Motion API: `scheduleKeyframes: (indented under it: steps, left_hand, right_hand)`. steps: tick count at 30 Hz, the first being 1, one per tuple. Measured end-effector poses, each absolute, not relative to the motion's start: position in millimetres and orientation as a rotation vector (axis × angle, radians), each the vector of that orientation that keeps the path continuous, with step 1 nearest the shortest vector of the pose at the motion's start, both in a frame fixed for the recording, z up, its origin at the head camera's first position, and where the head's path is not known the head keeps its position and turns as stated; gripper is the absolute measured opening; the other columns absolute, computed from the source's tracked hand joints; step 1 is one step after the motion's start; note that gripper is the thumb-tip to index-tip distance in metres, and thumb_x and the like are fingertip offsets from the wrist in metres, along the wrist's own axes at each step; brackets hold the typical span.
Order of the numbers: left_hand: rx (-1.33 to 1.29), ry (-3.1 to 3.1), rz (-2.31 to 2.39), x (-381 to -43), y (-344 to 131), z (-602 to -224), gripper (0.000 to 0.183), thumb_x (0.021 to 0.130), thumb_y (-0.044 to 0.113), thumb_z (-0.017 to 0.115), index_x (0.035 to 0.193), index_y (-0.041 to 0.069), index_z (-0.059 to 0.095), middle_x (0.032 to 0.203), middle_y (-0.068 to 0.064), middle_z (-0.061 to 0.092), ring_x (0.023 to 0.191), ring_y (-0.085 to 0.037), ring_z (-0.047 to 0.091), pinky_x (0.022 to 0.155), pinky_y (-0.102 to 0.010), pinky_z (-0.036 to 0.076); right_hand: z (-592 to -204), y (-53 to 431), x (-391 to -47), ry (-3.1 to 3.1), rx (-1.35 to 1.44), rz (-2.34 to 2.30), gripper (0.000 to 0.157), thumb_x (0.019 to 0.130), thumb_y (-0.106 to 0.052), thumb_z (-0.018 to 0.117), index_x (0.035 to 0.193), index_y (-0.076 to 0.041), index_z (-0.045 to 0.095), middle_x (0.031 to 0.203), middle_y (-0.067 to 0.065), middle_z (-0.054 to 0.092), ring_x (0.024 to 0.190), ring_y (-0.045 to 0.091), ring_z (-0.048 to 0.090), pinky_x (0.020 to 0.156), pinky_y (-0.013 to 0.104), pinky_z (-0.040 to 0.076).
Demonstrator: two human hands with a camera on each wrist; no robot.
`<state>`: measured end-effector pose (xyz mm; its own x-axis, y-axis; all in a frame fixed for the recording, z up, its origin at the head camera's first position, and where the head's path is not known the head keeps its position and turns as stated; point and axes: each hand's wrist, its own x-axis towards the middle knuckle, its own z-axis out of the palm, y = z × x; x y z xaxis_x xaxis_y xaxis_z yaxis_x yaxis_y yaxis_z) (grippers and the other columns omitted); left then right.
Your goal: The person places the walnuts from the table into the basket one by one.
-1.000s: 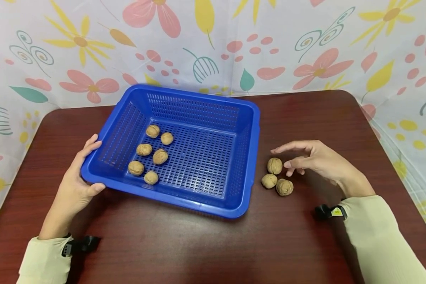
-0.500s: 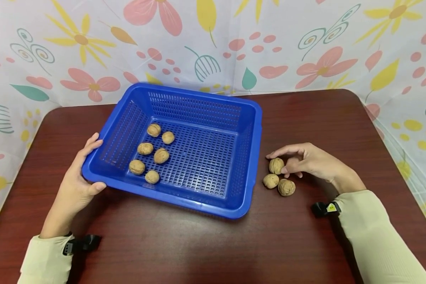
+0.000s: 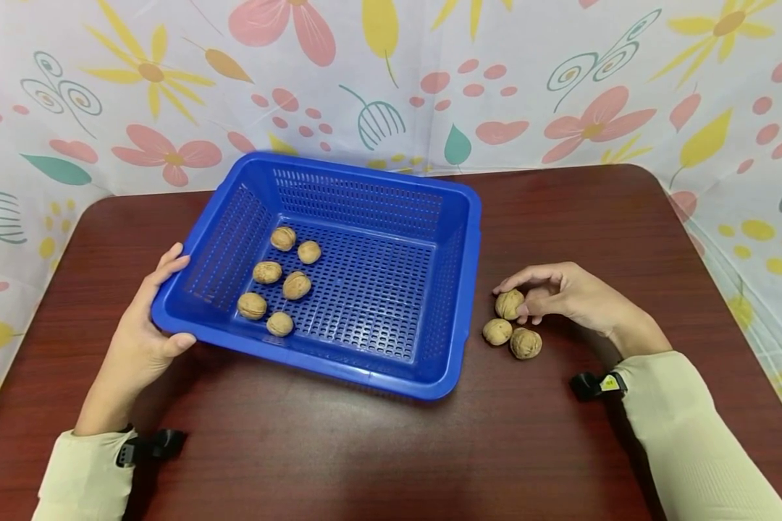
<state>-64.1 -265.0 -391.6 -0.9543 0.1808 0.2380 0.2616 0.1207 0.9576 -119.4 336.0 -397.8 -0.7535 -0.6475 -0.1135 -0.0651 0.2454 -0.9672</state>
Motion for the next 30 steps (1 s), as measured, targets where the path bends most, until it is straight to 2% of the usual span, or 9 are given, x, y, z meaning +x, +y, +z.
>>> scheduleKeyframes:
  steps: [7, 11, 17, 24, 30]
  left_hand:
    - [-0.464, -2.3, -1.991, -65, -264, -392, 0.1, 0.074, 0.033, 0.097, 0.156, 0.006, 0.046, 0.175, -0.014, 0.02, 0.158, -0.024, 0.024, 0.114, -0.013, 0.035]
    - [-0.465, -2.3, -1.986, -65, -264, -392, 0.1, 0.073, 0.033, 0.097, 0.156, 0.006, 0.046, 0.174, -0.011, 0.022, 0.158, -0.024, 0.024, 0.115, -0.014, 0.035]
    - [-0.465, -2.309, -1.969, -65, -265, -392, 0.101, 0.074, 0.035, 0.097, 0.156, 0.006, 0.046, 0.174, -0.009, 0.023, 0.158, -0.024, 0.024, 0.115, -0.013, 0.035]
    - [-0.451, -2.324, -1.964, -64, -265, -391, 0.1, 0.073, 0.034, 0.097, 0.156, 0.007, 0.046, 0.175, -0.006, 0.023, 0.158, -0.024, 0.023, 0.114, -0.013, 0.035]
    - [-0.448, -2.312, -1.974, -63, -265, -391, 0.1, 0.073, 0.034, 0.097, 0.156, 0.007, 0.047, 0.175, -0.013, 0.02, 0.158, -0.025, 0.024, 0.114, -0.013, 0.036]
  right_hand:
    - [-396, 342, -120, 1.985, -0.633, -1.642, 0.032, 0.098, 0.017, 0.053, 0.128, 0.012, 0.063, 0.128, 0.001, 0.074, 0.092, 0.013, 0.077, 0.075, 0.028, 0.063]
    - [-384, 345, -123, 1.901, -0.626, -1.788, 0.036, 0.098, 0.023, 0.047, 0.129, 0.014, 0.061, 0.13, 0.009, 0.073, 0.095, 0.017, 0.076, 0.077, 0.031, 0.063]
    - [-347, 334, -134, 1.898, -0.667, -1.924, 0.04, 0.093, 0.031, 0.043, 0.128, 0.02, 0.059, 0.13, 0.02, 0.071, 0.091, 0.024, 0.075, 0.072, 0.032, 0.062]
    - [-300, 285, -158, 1.735, -0.856, -1.941, 0.042, 0.088, 0.036, 0.043, 0.125, 0.024, 0.059, 0.128, 0.028, 0.069, 0.089, 0.028, 0.074, 0.069, 0.033, 0.061]
    - [-270, 217, -185, 1.718, -0.925, -1.685, 0.036, 0.094, 0.024, 0.054, 0.124, 0.01, 0.068, 0.129, 0.017, 0.072, 0.087, 0.025, 0.075, 0.07, 0.032, 0.062]
